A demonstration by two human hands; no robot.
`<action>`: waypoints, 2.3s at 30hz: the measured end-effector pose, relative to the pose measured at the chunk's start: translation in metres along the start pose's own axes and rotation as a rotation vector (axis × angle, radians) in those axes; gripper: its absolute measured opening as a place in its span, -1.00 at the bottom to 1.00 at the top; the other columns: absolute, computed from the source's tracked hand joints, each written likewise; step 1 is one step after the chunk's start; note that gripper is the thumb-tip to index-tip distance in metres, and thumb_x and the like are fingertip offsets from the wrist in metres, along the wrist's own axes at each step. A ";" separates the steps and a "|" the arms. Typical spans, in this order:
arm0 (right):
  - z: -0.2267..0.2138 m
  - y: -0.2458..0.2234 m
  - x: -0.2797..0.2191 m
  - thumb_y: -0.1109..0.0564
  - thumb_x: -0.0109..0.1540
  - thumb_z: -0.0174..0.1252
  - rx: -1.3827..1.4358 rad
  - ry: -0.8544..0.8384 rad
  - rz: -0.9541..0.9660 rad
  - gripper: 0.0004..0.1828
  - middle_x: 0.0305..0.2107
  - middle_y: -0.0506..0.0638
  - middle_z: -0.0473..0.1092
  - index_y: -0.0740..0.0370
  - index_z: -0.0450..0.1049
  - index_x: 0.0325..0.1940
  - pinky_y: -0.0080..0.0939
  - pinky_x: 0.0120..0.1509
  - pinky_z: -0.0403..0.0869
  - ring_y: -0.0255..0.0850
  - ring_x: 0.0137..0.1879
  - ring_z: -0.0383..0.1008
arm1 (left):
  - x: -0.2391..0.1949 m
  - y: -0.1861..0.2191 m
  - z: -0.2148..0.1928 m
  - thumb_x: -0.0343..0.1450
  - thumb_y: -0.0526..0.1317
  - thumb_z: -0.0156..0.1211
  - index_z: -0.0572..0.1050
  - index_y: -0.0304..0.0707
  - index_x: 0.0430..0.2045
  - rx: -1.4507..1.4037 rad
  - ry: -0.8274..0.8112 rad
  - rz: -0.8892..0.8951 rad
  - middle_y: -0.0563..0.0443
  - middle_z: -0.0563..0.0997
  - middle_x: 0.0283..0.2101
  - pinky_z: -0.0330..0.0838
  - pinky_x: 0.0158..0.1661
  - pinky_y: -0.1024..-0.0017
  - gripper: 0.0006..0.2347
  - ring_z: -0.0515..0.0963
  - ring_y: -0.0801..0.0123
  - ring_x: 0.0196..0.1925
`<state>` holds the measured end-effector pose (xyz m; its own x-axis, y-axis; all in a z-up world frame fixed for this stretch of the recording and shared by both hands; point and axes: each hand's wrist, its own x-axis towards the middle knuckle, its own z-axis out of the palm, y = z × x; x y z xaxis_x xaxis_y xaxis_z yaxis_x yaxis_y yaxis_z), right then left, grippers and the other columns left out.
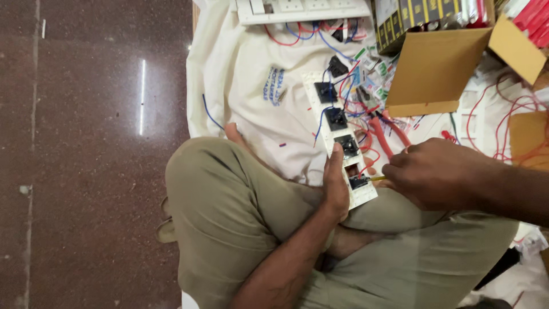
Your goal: The person wires electrical switches on a mounting plate using a screwdriver and pliers.
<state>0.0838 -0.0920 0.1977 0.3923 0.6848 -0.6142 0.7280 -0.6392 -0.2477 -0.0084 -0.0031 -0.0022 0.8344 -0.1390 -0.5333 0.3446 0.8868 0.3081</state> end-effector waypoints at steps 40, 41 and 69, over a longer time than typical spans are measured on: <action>0.145 0.022 0.024 0.08 0.25 0.33 0.989 0.894 0.399 -0.79 -0.51 -0.08 0.50 0.29 0.61 -0.18 -0.33 -0.34 0.39 -0.38 -0.42 0.39 | -0.004 0.015 0.009 0.66 0.23 -0.05 0.48 -0.43 0.16 -0.057 -0.198 0.025 -0.08 0.55 -0.22 0.60 -0.21 0.23 -0.43 0.57 0.29 -0.28; 0.147 0.022 0.025 0.09 0.27 0.33 1.141 0.946 0.349 -0.78 -0.47 -0.15 0.48 0.34 0.61 -0.20 -0.39 -0.32 0.37 -0.48 -0.34 0.33 | -0.006 0.018 0.010 0.59 0.27 -0.10 0.47 -0.40 0.07 -0.036 -0.184 -0.014 -0.11 0.57 -0.25 0.62 -0.22 0.20 -0.41 0.61 0.20 -0.29; 0.134 0.070 0.021 0.02 0.21 0.31 1.945 0.886 0.524 -0.76 -0.64 -0.21 0.34 0.22 0.50 -0.35 -0.36 -0.64 0.02 -0.46 -0.66 0.12 | -0.017 0.023 0.036 0.44 0.38 -0.22 0.42 -0.37 0.10 0.362 -0.234 -0.142 -0.20 0.64 -0.11 0.65 -0.15 0.15 -0.28 0.67 0.19 -0.15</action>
<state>0.0672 -0.1694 0.0670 0.8028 -0.0408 -0.5949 -0.5819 0.1642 -0.7965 0.0014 0.0038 0.0425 0.8285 -0.3812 -0.4102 0.5561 0.6460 0.5229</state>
